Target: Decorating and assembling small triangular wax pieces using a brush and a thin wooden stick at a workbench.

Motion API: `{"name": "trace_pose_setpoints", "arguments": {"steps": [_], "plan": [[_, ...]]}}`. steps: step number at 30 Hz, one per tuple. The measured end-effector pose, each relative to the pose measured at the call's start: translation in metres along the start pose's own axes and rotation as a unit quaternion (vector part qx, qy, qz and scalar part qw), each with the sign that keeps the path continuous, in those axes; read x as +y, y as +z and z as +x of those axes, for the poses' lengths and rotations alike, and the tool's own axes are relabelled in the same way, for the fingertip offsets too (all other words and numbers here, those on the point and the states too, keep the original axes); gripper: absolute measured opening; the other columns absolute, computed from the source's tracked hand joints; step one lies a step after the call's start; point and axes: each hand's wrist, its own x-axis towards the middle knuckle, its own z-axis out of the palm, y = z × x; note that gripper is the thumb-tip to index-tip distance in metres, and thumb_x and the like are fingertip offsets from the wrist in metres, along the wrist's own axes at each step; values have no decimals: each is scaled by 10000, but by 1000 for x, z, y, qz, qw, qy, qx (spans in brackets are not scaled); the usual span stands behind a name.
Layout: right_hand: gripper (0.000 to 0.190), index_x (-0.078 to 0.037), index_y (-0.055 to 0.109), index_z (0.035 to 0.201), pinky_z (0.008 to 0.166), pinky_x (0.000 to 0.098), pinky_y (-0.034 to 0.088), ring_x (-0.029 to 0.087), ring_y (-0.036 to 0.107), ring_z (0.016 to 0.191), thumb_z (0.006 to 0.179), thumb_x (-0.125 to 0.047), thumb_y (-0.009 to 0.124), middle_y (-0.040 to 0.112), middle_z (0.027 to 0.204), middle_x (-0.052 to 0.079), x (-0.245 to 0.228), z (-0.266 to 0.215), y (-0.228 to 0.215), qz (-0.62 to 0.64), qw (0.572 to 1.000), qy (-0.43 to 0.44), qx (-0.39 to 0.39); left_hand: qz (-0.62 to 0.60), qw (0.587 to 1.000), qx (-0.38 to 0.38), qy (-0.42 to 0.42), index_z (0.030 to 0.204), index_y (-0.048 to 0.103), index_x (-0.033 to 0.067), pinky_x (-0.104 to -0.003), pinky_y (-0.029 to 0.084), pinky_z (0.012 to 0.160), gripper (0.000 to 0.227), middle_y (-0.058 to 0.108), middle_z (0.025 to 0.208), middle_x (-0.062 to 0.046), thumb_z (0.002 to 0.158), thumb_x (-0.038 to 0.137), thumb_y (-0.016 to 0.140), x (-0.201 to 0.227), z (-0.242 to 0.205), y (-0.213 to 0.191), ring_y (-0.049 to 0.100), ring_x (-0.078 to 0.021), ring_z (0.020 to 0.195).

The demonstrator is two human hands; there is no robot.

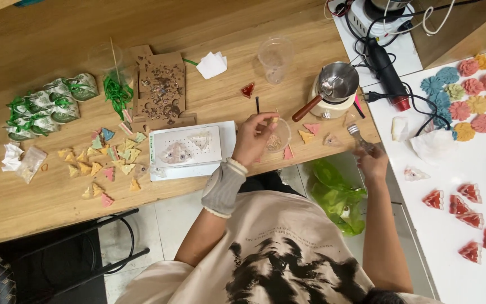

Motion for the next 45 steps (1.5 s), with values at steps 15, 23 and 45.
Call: {"name": "trace_pose_setpoints", "arguments": {"steps": [15,23,45], "plan": [[341,-37,741,799,642,459,490,343,649,662,907,-354,808,685,802,156,-253,-193,143,-319,845,-408,-134,-596,787,101,-122,1436,515,65,-356,563,908,413,661,1310,-175,1100,302,495,-6,-50,-85,675,-214,1037],[63,-122,738,855,780,449,559,329,724,951,854,-158,686,751,967,150,-232,-58,321,-645,400,-501,-417,-586,798,96,-106,1398,565,42,-336,566,880,356,674,1304,-198,1121,253,488,15,-63,-102,682,-211,1001],[147,-108,754,921,767,383,572,239,742,872,904,-206,645,756,896,81,-192,-39,348,-691,173,-555,-429,-637,756,88,-121,1345,583,43,-364,578,892,340,677,1307,-222,1110,278,512,19,-48,-102,698,-235,1031]]}}
